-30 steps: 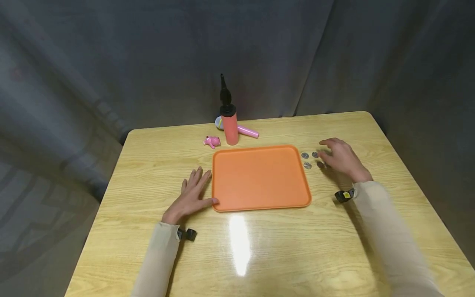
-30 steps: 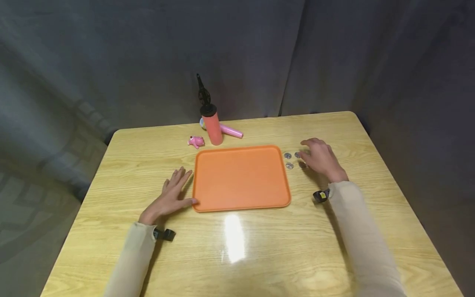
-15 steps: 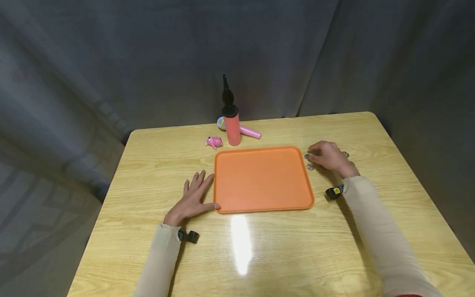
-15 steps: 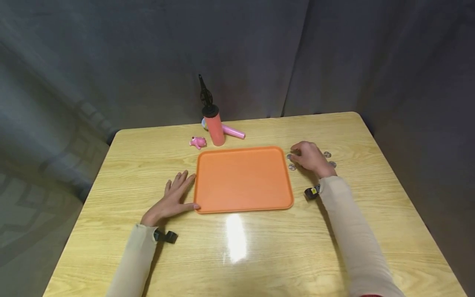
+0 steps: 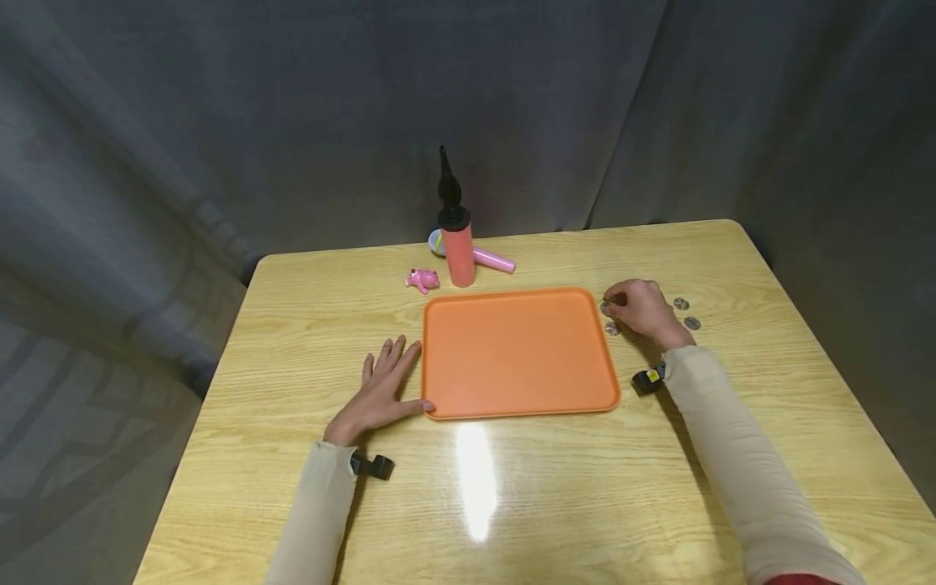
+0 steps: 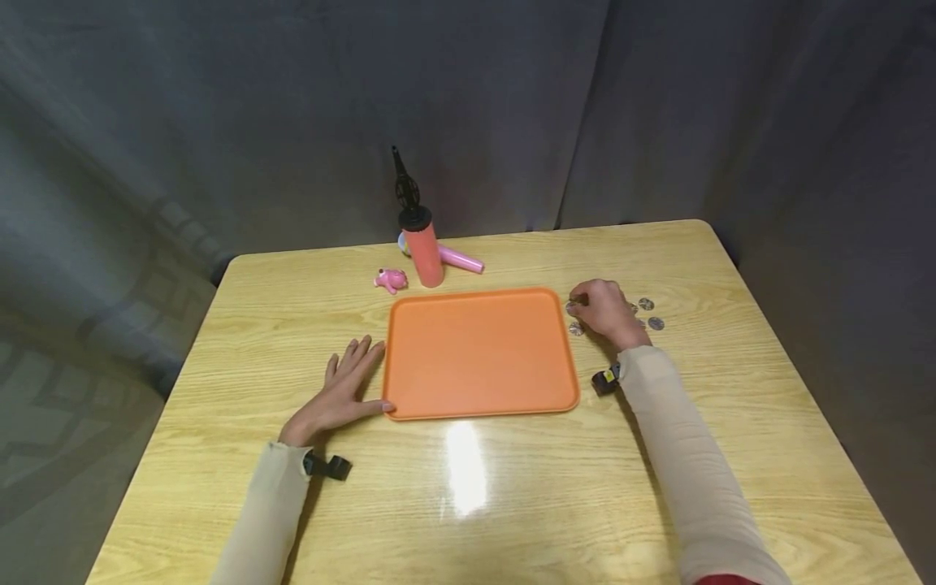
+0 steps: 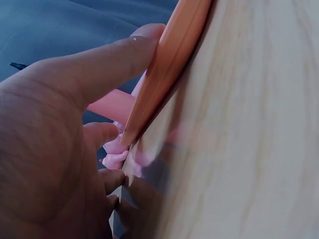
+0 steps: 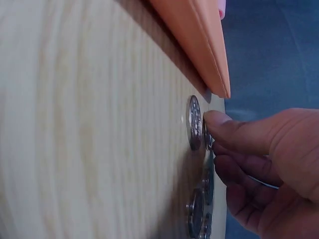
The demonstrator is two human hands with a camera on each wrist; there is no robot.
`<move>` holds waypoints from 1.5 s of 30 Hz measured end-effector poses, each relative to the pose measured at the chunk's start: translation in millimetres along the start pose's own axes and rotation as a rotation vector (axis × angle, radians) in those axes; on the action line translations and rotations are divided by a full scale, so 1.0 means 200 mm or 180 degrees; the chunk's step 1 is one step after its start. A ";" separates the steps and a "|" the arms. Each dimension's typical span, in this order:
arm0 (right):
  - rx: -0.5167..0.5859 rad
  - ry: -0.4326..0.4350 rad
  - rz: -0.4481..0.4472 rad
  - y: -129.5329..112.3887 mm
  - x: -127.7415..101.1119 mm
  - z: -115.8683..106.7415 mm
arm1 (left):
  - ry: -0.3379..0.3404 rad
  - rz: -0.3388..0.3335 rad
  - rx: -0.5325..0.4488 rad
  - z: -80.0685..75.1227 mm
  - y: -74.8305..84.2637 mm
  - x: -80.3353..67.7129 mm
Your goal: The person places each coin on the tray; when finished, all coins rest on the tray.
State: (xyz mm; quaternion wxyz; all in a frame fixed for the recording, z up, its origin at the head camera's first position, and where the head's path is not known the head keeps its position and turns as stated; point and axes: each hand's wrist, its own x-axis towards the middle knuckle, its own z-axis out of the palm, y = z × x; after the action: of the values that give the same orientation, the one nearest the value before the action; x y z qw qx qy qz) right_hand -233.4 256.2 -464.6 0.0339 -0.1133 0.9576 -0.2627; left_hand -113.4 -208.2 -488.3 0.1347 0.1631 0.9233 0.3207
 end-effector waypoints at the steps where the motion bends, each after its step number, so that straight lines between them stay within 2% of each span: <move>1: 0.0003 0.0023 0.0009 0.00 0.00 0.00 | -0.0004 -0.0004 0.0001 0.00 0.00 0.00; 8: -0.0081 0.0079 0.0073 -0.02 0.02 0.01 | 0.0009 0.0026 0.0010 0.00 0.00 0.01; 21: -0.0178 -0.0238 0.0153 -0.05 0.03 -0.01 | 0.0015 -0.0010 0.0026 0.01 0.00 0.01; 45: -0.0171 -0.0325 0.0130 -0.05 0.02 -0.01 | 0.0017 -0.0041 0.0074 0.00 0.00 0.00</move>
State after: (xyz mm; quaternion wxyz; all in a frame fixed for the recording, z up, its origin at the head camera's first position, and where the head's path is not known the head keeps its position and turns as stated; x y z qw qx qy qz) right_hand -236.4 247.5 -458.7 0.0850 -0.1078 0.9634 -0.2301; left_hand -112.7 -207.8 -488.8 0.1325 0.1578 0.9283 0.3095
